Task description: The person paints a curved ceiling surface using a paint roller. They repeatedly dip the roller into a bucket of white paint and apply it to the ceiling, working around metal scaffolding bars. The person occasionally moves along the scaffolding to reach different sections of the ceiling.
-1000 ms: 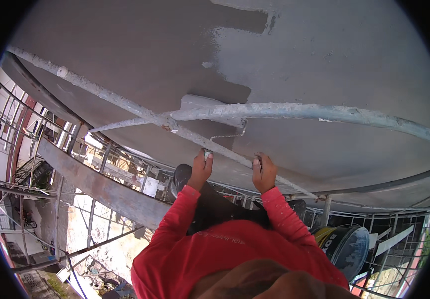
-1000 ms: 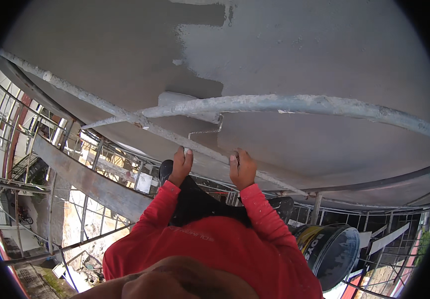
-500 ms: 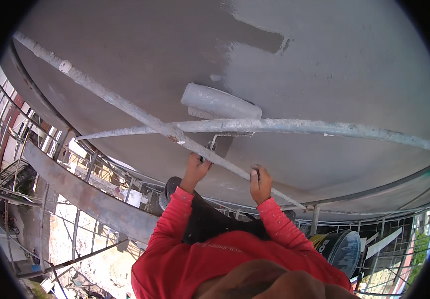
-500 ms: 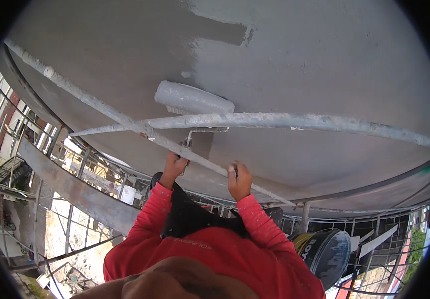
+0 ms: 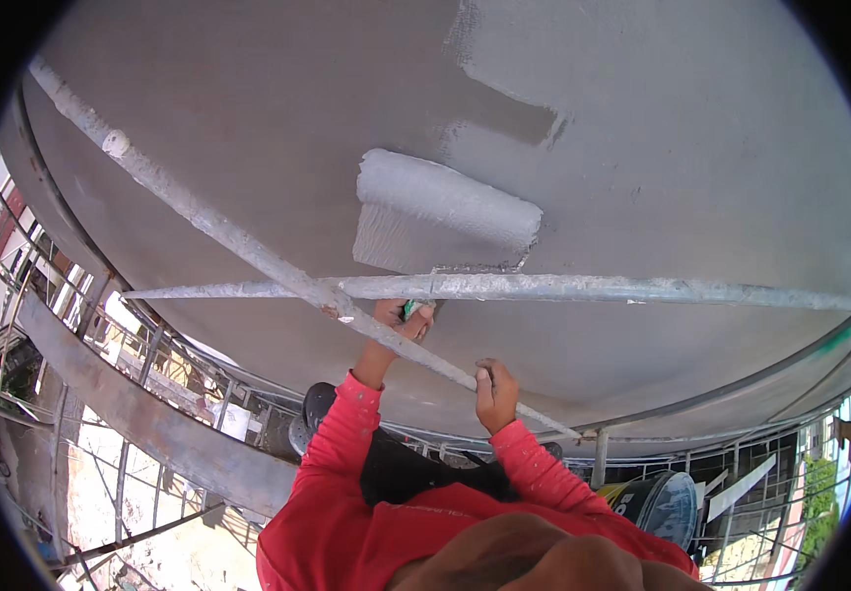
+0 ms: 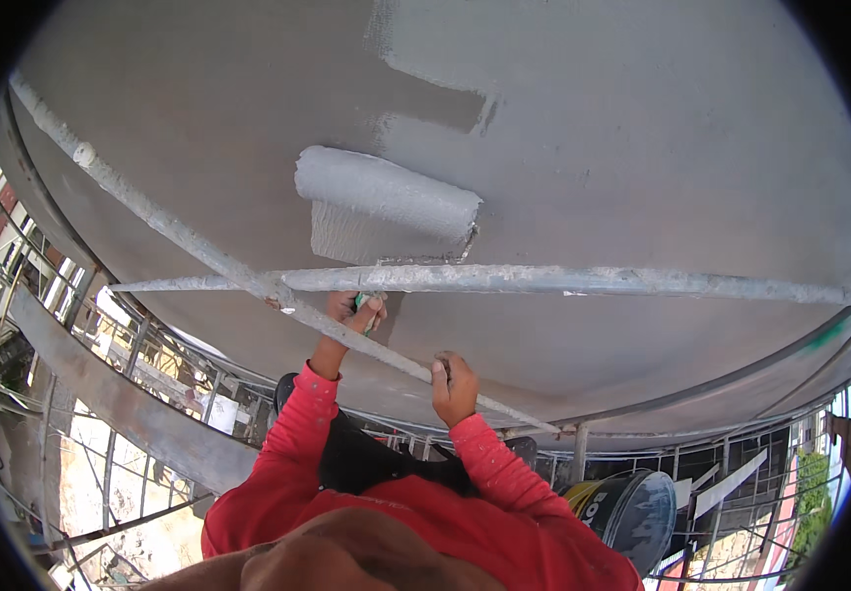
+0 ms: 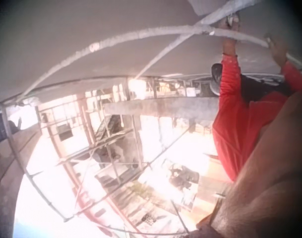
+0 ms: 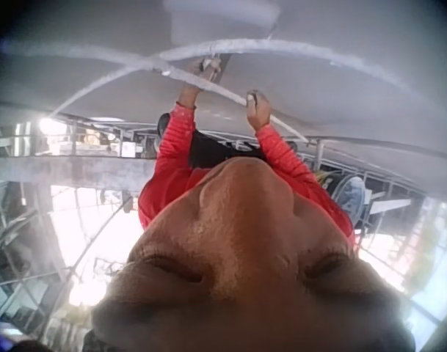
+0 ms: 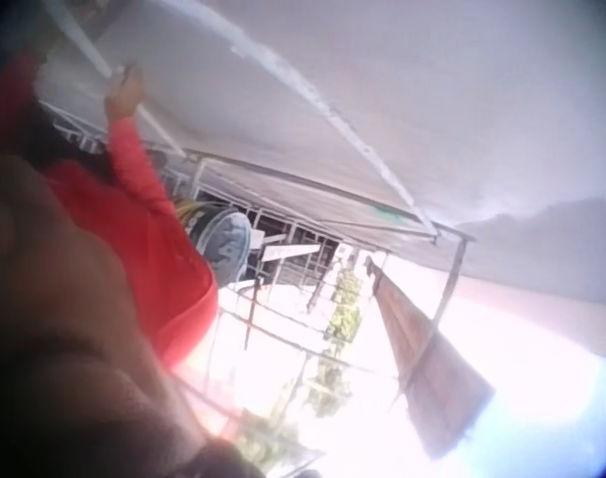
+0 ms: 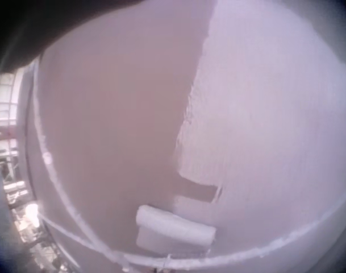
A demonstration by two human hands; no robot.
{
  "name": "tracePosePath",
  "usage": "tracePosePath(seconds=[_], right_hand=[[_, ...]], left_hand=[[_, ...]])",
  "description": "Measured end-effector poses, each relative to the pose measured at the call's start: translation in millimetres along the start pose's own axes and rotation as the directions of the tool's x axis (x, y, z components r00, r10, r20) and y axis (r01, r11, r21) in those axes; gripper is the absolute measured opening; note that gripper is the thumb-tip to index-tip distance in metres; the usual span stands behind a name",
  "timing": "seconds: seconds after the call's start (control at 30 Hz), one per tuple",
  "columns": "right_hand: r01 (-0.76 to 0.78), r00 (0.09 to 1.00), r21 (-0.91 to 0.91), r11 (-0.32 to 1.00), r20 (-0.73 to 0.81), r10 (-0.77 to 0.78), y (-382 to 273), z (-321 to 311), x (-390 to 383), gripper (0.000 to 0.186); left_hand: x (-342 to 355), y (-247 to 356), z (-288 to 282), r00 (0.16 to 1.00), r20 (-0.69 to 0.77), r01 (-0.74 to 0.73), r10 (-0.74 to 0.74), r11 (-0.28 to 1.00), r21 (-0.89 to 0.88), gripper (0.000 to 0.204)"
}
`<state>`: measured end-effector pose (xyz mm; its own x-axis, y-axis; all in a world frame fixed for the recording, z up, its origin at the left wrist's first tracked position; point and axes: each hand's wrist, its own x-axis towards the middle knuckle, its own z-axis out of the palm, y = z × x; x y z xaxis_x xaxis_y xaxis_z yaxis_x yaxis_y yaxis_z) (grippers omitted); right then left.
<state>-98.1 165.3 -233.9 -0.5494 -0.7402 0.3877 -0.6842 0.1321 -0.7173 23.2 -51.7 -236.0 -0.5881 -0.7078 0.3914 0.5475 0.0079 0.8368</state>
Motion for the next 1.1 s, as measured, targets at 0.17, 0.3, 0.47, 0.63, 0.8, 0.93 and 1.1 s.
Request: tracePosePath(seconds=[0.17, 0.3, 0.47, 0.63, 0.8, 0.93, 1.1], right_hand=[[-0.024, 1.000, 0.009, 1.000, 0.014, 0.024, -4, 0, 1, 0.021], [-0.026, 1.000, 0.010, 1.000, 0.016, 0.026, 2, 1, 1, 0.021], [-0.029, 0.999, -0.009, 1.000, 0.016, 0.029, 6, -2, 0, 0.020], [0.021, 0.999, -0.018, 1.000, 0.031, -0.020, -3, 3, 11, 0.021], [0.031, 0.999, -0.030, 0.999, 0.035, -0.030, -4, 7, 8, 0.024], [-0.058, 0.995, -0.059, 0.997, 0.076, 0.063, 25, 5, -6, 0.038], [-0.076, 0.991, -0.098, 0.992, 0.101, 0.085, 18, 1, 5, 0.046]], left_hand=[[13, 15, 10, 1.000, -0.029, -0.007, 0.007, 1.000, -0.004, 0.014], [28, 32, 14, 0.995, 0.066, -0.082, 0.080, 0.996, 0.031, 0.007], [50, 56, 21, 0.946, 0.195, -0.302, 0.259, 0.924, 0.235, 0.017], [69, 71, 31, 0.961, 0.118, -0.269, 0.249, 0.944, 0.191, 0.032], [80, 85, 34, 0.950, 0.139, -0.298, 0.280, 0.946, 0.128, 0.046], [73, 83, 51, 0.950, 0.147, -0.268, 0.274, 0.962, -0.058, 0.047], [54, 104, 41, 0.981, 0.165, -0.097, 0.099, 0.995, -0.021, 0.035]])
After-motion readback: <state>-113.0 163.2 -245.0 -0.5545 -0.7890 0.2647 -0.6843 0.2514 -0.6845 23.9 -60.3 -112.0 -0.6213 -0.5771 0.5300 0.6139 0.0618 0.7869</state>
